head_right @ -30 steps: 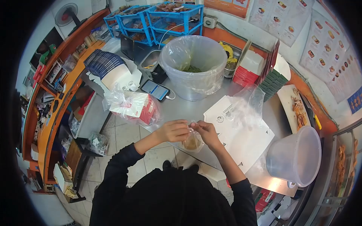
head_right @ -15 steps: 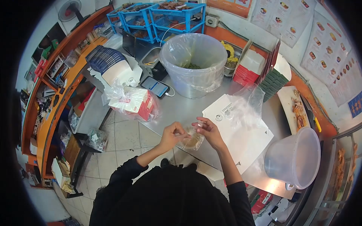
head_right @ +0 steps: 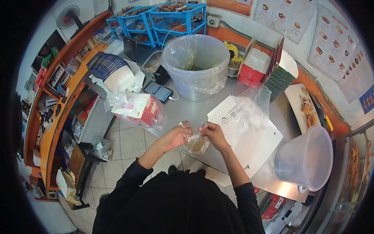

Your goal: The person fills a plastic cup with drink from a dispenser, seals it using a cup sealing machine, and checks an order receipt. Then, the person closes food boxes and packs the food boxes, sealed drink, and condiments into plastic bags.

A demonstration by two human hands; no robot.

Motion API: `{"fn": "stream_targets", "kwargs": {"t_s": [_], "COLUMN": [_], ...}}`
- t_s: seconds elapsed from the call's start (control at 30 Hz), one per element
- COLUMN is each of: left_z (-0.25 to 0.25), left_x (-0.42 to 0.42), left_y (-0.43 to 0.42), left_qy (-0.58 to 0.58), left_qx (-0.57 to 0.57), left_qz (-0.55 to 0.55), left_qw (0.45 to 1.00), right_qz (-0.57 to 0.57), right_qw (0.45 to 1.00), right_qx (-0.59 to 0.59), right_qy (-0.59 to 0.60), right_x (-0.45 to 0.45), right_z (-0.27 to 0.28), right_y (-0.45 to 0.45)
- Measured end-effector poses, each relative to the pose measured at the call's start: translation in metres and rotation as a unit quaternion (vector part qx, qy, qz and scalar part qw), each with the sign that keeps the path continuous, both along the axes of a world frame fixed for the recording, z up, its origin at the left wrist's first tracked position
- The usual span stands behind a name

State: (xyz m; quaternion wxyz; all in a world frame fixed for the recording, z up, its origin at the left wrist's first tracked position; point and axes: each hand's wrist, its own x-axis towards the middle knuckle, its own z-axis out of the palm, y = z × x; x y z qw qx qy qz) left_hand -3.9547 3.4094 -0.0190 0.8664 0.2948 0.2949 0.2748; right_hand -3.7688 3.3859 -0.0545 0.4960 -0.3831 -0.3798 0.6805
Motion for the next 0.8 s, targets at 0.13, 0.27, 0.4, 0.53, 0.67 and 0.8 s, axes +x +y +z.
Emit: {"fn": "stream_targets", "kwargs": {"t_s": [0.13, 0.27, 0.4, 0.53, 0.67, 0.8], "left_z": [-0.001, -0.004, 0.003, -0.005, -0.01, -0.005], "left_x": [-0.005, -0.007, -0.006, -0.001, 0.011, 0.012], "left_y": [-0.004, -0.007, -0.01, -0.008, -0.006, -0.001], "left_qy": [-0.151, -0.009, 0.145, 0.102, 0.098, 0.135], "left_qx": [-0.068, 0.104, 0.232, 0.282, 0.338, 0.365], "left_qz": [0.031, 0.041, 0.098, 0.169, 0.171, 0.118], "left_qw": [0.986, 0.994, 0.957, 0.939, 0.92, 0.914], "right_qz": [0.008, 0.007, -0.017, 0.017, 0.004, 0.003], "right_qw": [0.996, 0.988, 0.991, 0.986, 0.999, 0.928], "right_qx": [-0.03, -0.039, -0.033, -0.003, 0.048, 0.162], "right_qy": [0.079, 0.147, 0.125, 0.165, 0.003, -0.337], "right_x": [0.0, 0.001, 0.002, 0.003, -0.017, -0.018], "right_z": [0.006, 0.011, 0.019, 0.021, 0.041, 0.054], "right_y": [-0.001, -0.002, -0.005, -0.004, -0.01, -0.011]}}
